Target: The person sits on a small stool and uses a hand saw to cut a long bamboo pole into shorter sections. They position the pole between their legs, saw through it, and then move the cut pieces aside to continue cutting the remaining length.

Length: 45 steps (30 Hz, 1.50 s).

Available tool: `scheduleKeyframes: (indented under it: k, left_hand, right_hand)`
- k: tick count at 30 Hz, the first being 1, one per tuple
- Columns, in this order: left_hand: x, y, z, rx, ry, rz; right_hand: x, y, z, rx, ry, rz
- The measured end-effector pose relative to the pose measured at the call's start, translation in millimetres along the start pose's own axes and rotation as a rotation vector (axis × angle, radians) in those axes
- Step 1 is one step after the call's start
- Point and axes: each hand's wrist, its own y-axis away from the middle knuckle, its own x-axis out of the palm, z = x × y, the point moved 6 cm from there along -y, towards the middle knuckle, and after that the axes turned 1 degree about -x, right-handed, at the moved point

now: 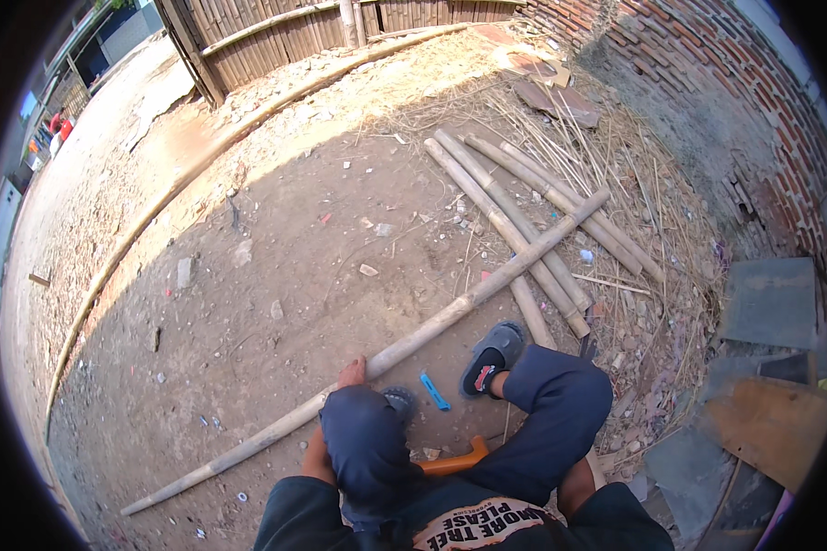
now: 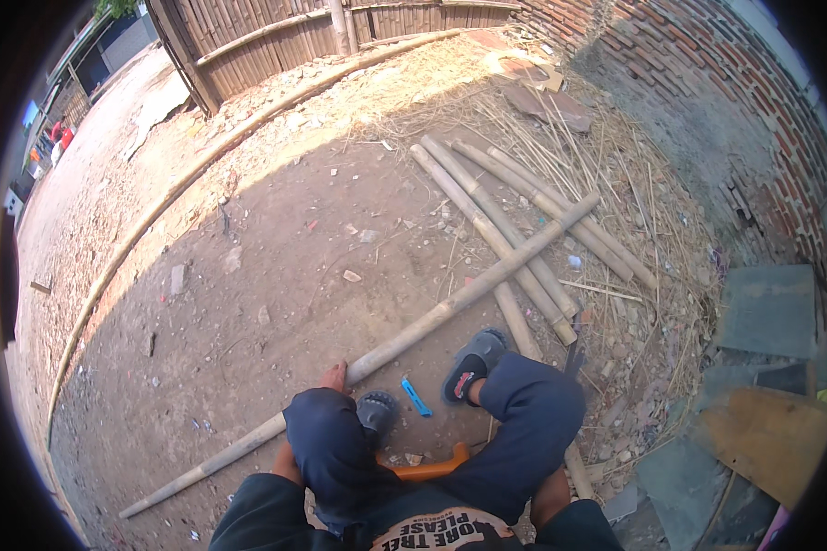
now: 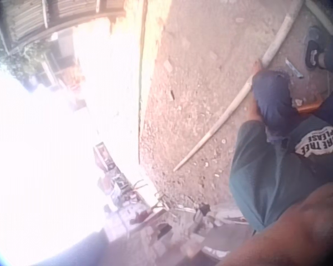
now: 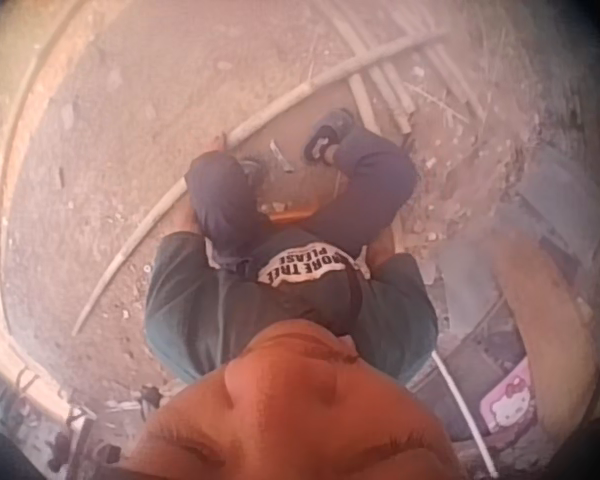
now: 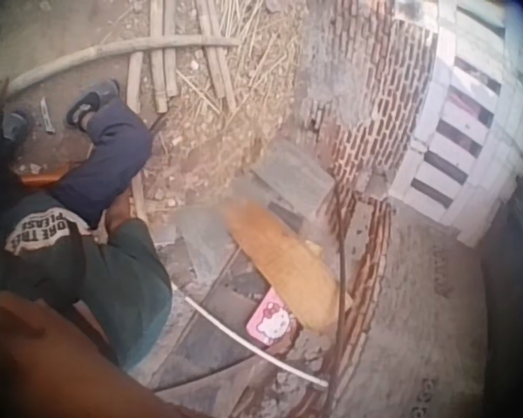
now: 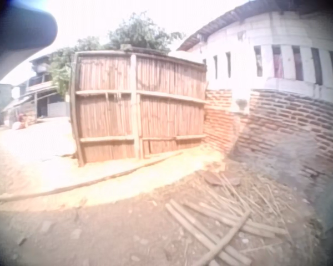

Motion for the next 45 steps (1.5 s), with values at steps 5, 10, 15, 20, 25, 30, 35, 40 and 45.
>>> scheduleKeyframes:
  k: [5,10,15,20,25,30,35,40,45]
  left_hand:
    - [18.3,-7.7,-0.7,-0.014,-0.024,0.04]
    - [18.9,-2.4,-1.5,-0.016,-0.003,0.002]
    - [8.8,6.0,-0.9,-0.029,0.058,-0.045]
    - [-2.4,11.2,-1.1,-0.079,0.087,0.033]
    - [-12.4,8.0,-30.9,-0.085,0.057,0.113]
    - [-33.1,13.3,-17.3,-0.095,0.119,0.133]
    - [-62.0,-2.5,10.0,-0.017,0.052,0.127]
    - [-148.2,-25.9,-32.7,0.145,0.101,0.08]
    - [-276.6,-15.3,-134.6,0.517,0.188,-0.07]
  right_hand:
    - [-3.1,38.8,13.2,0.055,-0.002,0.012]
    - [-0.4,61.3,21.6,0.098,-0.017,0.013]
    - [4.8,74.8,27.6,0.117,-0.034,0.017]
    - [11.5,76.2,19.5,0.104,-0.044,0.013]
    - [4.7,77.1,21.7,0.106,-0.113,-0.021]
    - [14.2,66.3,18.5,0.085,-0.109,0.01]
    - [21.8,55.7,11.0,0.06,-0.108,0.026]
    - [14.3,44.3,-27.3,0.081,-0.011,-0.004]
    - [10.9,-4.9,-118.4,0.153,0.248,-0.08]
